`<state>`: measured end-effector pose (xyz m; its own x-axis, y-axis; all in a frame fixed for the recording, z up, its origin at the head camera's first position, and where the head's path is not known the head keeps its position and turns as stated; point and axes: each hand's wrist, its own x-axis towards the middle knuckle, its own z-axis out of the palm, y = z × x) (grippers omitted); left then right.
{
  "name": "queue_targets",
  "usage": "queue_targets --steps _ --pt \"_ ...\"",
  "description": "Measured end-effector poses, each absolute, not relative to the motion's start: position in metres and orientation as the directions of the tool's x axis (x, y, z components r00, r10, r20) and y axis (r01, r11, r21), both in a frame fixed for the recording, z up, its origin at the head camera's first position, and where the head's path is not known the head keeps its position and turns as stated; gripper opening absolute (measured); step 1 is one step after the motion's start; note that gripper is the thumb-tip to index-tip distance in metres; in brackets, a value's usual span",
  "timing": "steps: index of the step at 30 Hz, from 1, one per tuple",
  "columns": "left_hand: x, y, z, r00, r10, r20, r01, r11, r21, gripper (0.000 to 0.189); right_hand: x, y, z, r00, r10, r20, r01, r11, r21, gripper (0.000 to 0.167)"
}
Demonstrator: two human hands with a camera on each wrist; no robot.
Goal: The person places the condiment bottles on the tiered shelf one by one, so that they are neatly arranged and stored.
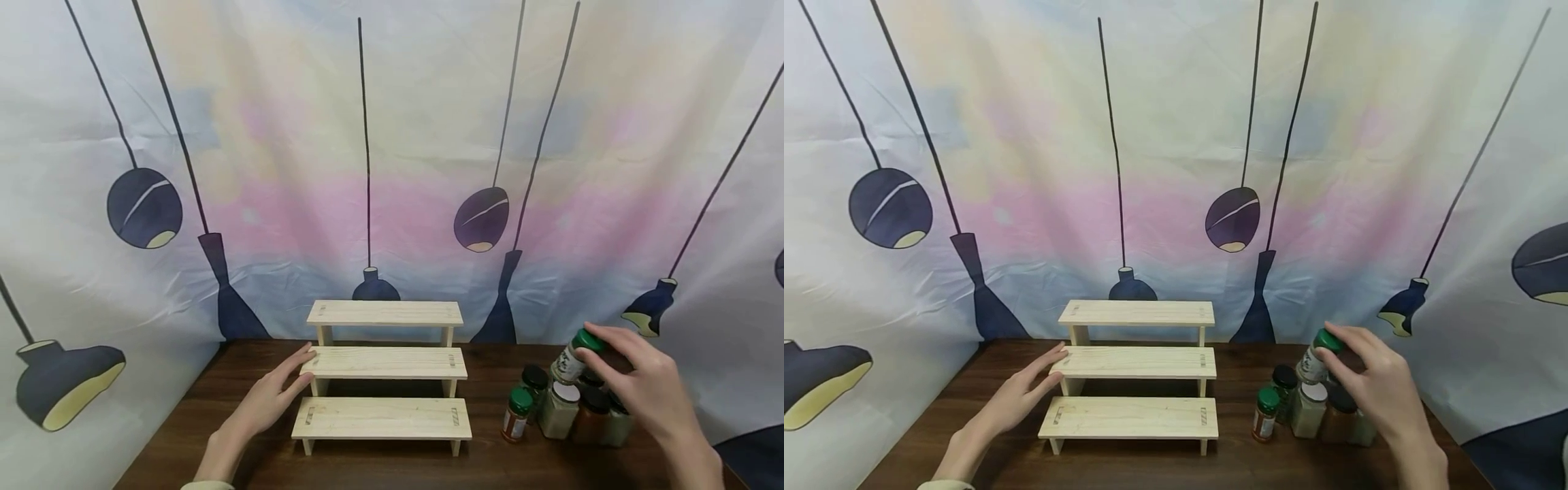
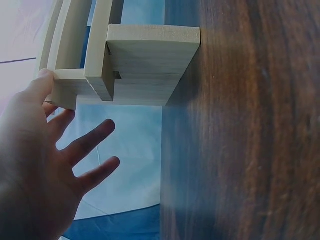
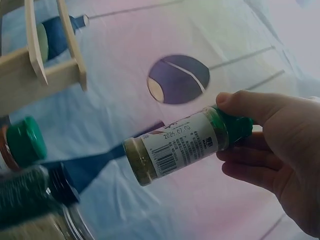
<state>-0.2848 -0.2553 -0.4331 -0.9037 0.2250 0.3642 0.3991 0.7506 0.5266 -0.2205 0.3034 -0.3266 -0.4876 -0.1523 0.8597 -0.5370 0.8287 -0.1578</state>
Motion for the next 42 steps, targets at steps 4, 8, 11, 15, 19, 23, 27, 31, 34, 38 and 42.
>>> queue_targets --steps 4,8,11,15,19,23,27,31,34,38,42 --pt "-0.285 -0.254 -0.434 -0.901 0.225 0.370 0.403 0.748 0.527 0.050 -0.225 0.288 -0.327 -0.498 -0.186 0.847 -0.562 0.813 -0.151 0.059" --pt "-0.285 -0.254 -0.434 -0.900 0.217 0.378 0.401 0.752 0.524 0.049 -0.231 0.270 -0.323 -0.516 -0.218 0.828 -0.581 0.800 -0.151 0.057" --pt "-0.285 -0.254 -0.434 -0.898 0.215 0.383 0.402 0.754 0.520 0.048 -0.234 0.255 -0.318 -0.528 -0.246 0.813 -0.603 0.783 -0.155 0.055" --pt "-0.286 -0.253 -0.433 -0.897 0.215 0.388 0.405 0.752 0.520 0.048 -0.240 0.236 -0.310 -0.514 -0.296 0.806 -0.645 0.752 -0.135 0.053" --pt "-0.286 -0.252 -0.433 -0.895 0.216 0.390 0.406 0.755 0.514 0.048 -0.247 0.220 -0.303 -0.461 -0.355 0.814 -0.681 0.729 -0.068 0.053" --pt "-0.286 -0.252 -0.433 -0.897 0.214 0.387 0.403 0.757 0.514 0.048 -0.254 0.204 -0.296 -0.425 -0.398 0.813 -0.711 0.702 -0.029 0.051" --pt "-0.284 -0.252 -0.432 -0.899 0.215 0.382 0.399 0.763 0.510 0.048 -0.261 0.189 -0.290 -0.397 -0.438 0.806 -0.743 0.670 -0.002 0.047" --pt "-0.283 -0.252 -0.433 -0.901 0.210 0.379 0.393 0.766 0.509 0.048 -0.268 0.173 -0.283 -0.359 -0.480 0.800 -0.771 0.635 0.035 0.046" --pt "-0.284 -0.252 -0.434 -0.902 0.202 0.382 0.389 0.767 0.511 0.048 -0.275 0.163 -0.280 -0.333 -0.503 0.797 -0.798 0.602 0.047 0.045" --pt "-0.284 -0.252 -0.434 -0.901 0.198 0.387 0.389 0.766 0.512 0.047 -0.284 0.151 -0.277 -0.343 -0.520 0.783 -0.823 0.567 0.015 0.042" --pt "-0.284 -0.252 -0.433 -0.900 0.203 0.385 0.392 0.764 0.513 0.047 -0.293 0.140 -0.274 -0.391 -0.524 0.757 -0.830 0.556 -0.044 0.041"
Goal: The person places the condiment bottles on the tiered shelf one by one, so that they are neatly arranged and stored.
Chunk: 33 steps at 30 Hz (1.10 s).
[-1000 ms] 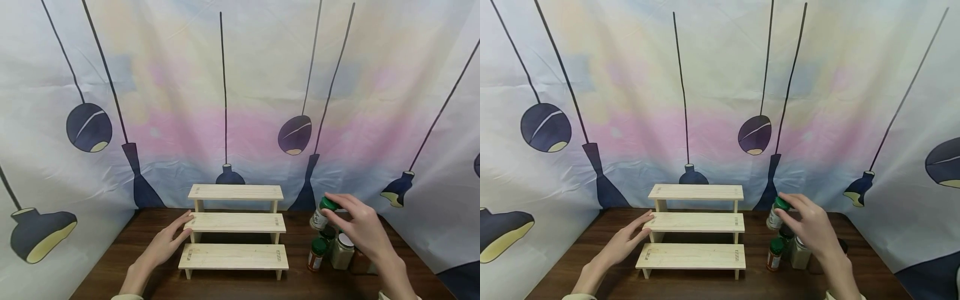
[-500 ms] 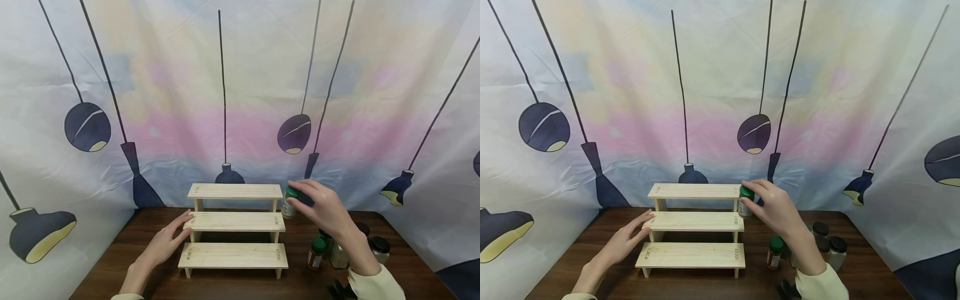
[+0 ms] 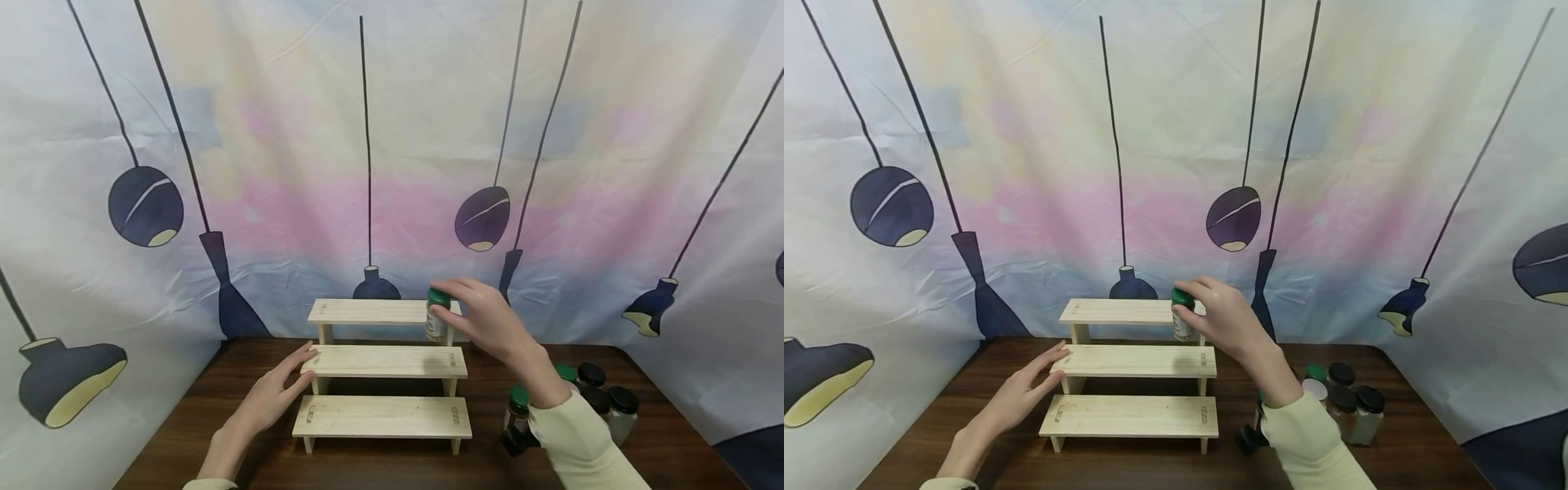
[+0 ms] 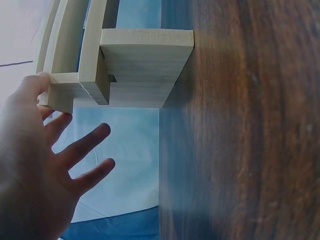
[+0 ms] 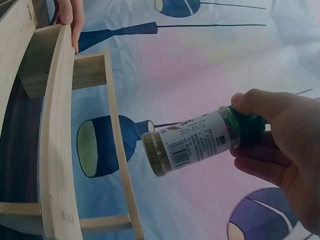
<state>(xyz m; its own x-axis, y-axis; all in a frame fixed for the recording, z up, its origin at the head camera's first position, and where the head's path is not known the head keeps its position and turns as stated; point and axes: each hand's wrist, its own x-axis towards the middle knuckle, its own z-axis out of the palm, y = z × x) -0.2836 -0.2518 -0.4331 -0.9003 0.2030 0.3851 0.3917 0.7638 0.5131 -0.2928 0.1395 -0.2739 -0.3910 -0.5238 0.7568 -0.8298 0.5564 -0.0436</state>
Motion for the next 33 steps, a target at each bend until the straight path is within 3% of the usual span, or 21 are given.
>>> queue_targets --steps 13,26,33 --pt "-0.285 -0.251 -0.433 -0.908 0.191 0.373 0.375 0.768 0.519 0.049 -0.311 0.098 -0.263 -0.520 -0.534 0.666 -0.799 0.580 -0.158 0.040" --pt "-0.286 -0.251 -0.433 -0.905 0.194 0.380 0.381 0.769 0.514 0.048 -0.329 0.048 -0.252 -0.502 -0.591 0.632 -0.825 0.546 -0.145 0.039" --pt "-0.287 -0.252 -0.434 -0.902 0.198 0.384 0.389 0.758 0.523 0.048 -0.340 0.018 -0.246 -0.561 -0.601 0.570 -0.800 0.570 -0.186 0.041"
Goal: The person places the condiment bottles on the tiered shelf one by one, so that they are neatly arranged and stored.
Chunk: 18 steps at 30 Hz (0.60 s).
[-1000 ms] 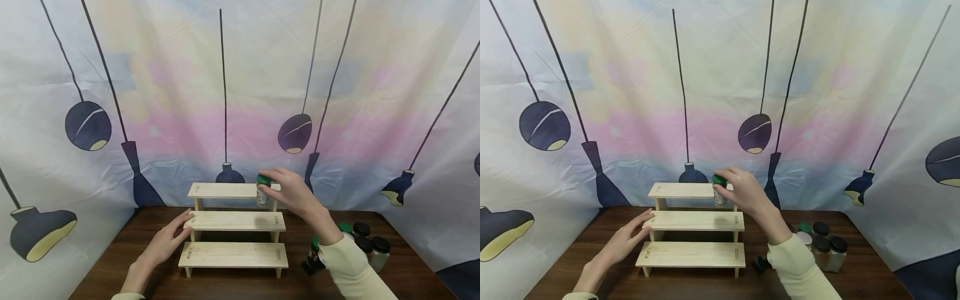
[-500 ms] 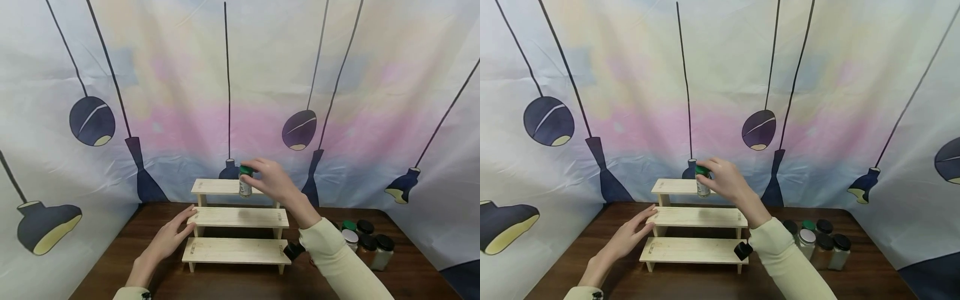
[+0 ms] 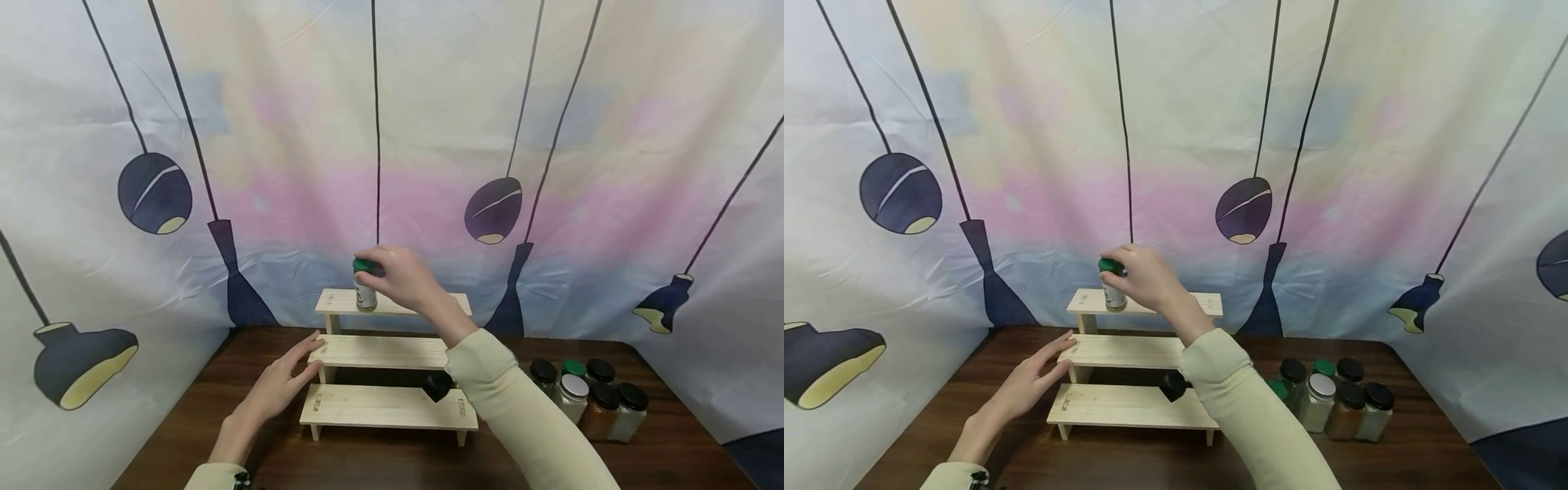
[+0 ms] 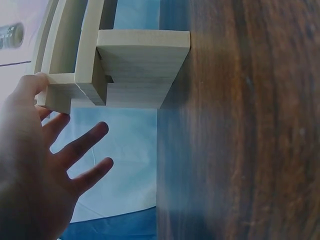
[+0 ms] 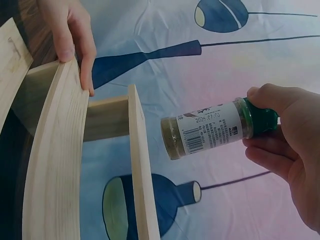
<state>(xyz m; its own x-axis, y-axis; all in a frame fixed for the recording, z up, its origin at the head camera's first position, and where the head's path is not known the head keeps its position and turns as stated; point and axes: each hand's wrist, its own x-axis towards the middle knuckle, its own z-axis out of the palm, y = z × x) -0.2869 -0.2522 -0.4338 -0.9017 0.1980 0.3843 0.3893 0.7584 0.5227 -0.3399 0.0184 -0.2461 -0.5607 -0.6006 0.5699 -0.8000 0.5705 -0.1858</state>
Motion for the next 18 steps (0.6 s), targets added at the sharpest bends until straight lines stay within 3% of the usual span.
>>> queue_targets --steps 18 --pt "-0.284 -0.250 -0.431 -0.897 0.183 0.402 0.385 0.768 0.511 0.049 -0.361 -0.020 -0.236 -0.665 -0.593 0.454 -0.744 0.577 -0.337 0.041"
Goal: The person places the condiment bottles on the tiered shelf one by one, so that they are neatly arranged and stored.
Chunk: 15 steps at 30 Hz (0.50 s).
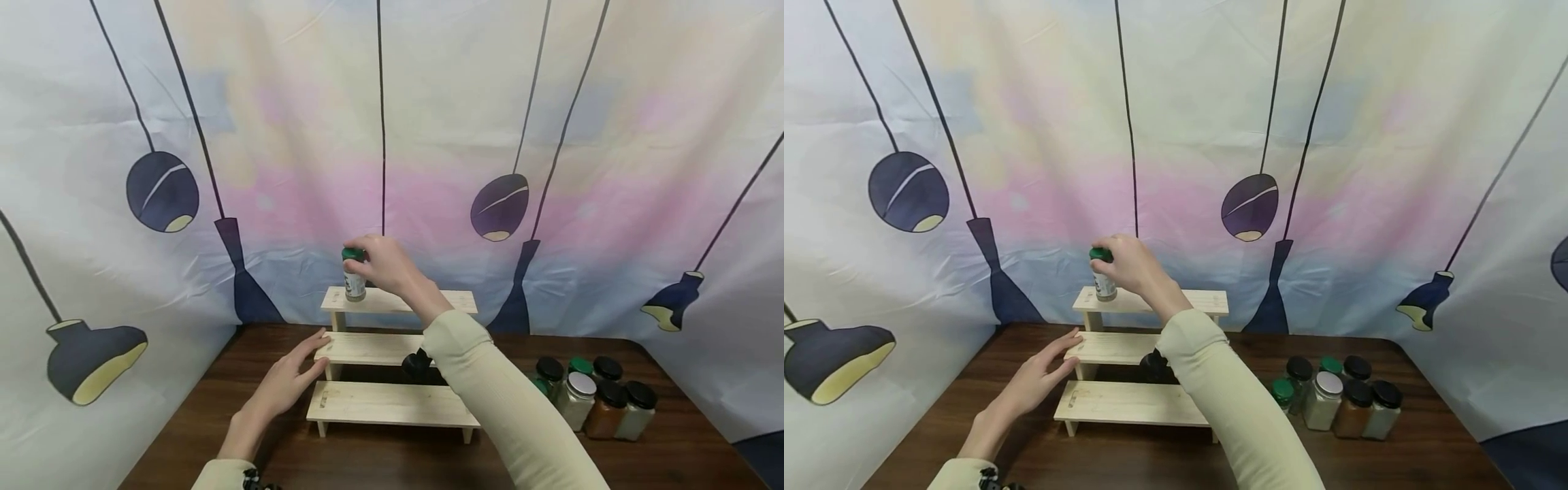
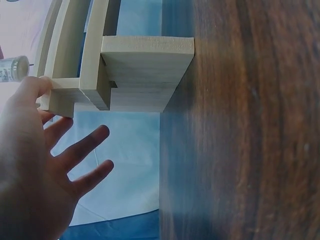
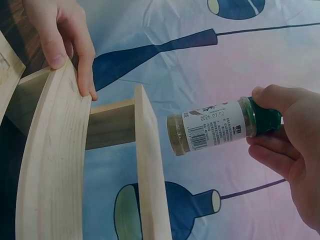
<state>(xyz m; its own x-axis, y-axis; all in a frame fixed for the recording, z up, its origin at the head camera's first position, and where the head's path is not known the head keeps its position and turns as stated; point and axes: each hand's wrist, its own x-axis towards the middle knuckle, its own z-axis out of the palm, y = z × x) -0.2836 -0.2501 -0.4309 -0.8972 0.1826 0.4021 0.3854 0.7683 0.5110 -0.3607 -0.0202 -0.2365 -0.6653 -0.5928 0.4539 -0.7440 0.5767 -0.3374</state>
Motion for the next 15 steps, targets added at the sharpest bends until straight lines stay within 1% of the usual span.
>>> queue_targets --steps 8,15 --pt "-0.284 -0.248 -0.429 -0.901 0.178 0.395 0.381 0.760 0.526 0.050 -0.366 -0.025 -0.246 -0.680 -0.593 0.431 -0.733 0.551 -0.398 0.040" --pt "-0.283 -0.250 -0.429 -0.903 0.181 0.389 0.378 0.766 0.520 0.050 -0.371 -0.028 -0.254 -0.715 -0.566 0.410 -0.699 0.563 -0.442 0.042"
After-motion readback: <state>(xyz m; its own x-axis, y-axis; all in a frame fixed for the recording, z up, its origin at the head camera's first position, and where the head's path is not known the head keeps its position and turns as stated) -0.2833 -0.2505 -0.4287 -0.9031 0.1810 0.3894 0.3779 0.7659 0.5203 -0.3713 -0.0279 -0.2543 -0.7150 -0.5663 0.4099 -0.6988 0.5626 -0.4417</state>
